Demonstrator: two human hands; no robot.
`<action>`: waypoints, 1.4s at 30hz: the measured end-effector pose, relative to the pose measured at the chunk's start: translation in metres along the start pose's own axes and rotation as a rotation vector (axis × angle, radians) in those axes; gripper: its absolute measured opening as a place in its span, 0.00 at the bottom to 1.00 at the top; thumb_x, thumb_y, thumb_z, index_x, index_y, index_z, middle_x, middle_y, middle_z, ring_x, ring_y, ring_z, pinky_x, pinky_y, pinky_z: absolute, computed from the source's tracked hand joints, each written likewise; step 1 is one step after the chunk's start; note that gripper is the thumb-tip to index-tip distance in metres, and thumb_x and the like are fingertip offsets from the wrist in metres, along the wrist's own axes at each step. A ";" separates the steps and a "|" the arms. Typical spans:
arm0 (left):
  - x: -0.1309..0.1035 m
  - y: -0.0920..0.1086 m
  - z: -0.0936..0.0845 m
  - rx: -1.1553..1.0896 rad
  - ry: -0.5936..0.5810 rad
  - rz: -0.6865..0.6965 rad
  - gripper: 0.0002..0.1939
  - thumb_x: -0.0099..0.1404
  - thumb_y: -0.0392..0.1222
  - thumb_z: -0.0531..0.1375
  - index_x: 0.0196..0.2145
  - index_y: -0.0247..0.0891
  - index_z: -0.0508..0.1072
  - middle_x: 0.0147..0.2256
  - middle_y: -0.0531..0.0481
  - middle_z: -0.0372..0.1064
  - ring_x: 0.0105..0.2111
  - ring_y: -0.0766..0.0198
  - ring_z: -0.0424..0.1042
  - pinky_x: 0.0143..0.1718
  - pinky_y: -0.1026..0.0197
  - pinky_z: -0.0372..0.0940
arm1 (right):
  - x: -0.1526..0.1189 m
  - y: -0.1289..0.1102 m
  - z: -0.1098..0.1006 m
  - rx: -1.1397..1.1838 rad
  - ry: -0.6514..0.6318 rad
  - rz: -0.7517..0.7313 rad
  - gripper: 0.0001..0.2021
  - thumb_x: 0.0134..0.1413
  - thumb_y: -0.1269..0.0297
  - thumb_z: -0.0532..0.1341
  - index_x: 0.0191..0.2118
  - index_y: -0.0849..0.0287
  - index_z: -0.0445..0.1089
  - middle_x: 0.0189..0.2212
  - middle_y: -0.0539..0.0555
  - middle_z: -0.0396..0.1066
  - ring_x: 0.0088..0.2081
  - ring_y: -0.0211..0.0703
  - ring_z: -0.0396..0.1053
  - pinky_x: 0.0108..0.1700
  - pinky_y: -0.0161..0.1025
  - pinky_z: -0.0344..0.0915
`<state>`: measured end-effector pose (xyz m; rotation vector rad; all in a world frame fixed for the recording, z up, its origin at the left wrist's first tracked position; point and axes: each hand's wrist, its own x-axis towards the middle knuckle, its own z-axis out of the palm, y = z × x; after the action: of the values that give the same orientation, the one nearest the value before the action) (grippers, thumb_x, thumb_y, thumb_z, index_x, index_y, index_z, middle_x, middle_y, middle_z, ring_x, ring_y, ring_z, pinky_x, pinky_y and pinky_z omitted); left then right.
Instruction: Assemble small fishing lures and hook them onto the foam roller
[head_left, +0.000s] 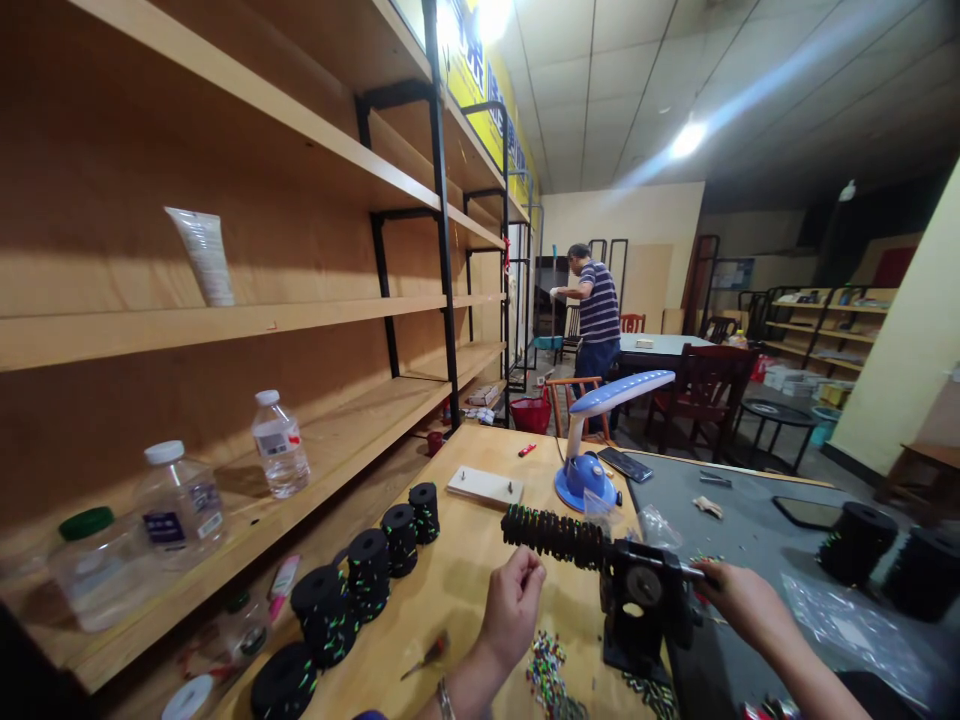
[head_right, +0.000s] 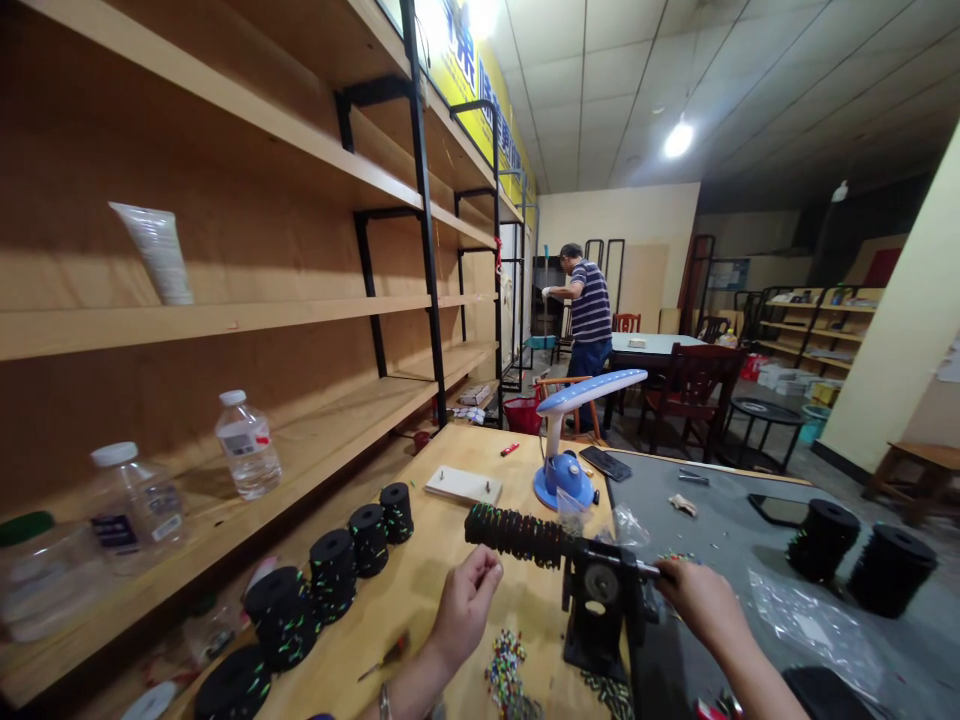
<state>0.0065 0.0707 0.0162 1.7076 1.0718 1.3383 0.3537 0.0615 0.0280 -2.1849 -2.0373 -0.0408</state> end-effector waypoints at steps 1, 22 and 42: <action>0.001 0.001 0.000 0.022 0.014 0.008 0.11 0.65 0.43 0.52 0.25 0.40 0.61 0.20 0.59 0.50 0.21 0.67 0.53 0.24 0.65 0.48 | -0.001 0.000 0.003 -0.006 -0.003 -0.004 0.14 0.54 0.68 0.55 0.35 0.51 0.79 0.32 0.55 0.81 0.37 0.54 0.78 0.32 0.36 0.64; 0.008 0.005 0.002 0.071 0.097 0.050 0.12 0.67 0.44 0.51 0.26 0.39 0.63 0.20 0.58 0.52 0.22 0.67 0.55 0.24 0.65 0.50 | -0.034 -0.006 0.035 0.056 -0.009 -0.054 0.15 0.52 0.72 0.53 0.31 0.53 0.78 0.32 0.56 0.81 0.37 0.54 0.78 0.35 0.38 0.66; 0.013 0.018 0.000 0.090 0.126 0.065 0.12 0.65 0.44 0.52 0.25 0.39 0.64 0.19 0.58 0.54 0.21 0.67 0.56 0.23 0.65 0.50 | -0.060 -0.003 0.048 0.096 0.009 -0.051 0.16 0.50 0.70 0.55 0.36 0.46 0.79 0.37 0.50 0.81 0.41 0.52 0.77 0.44 0.43 0.69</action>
<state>0.0113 0.0755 0.0373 1.7568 1.1720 1.4750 0.3422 0.0085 -0.0261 -2.0724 -2.0461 0.0403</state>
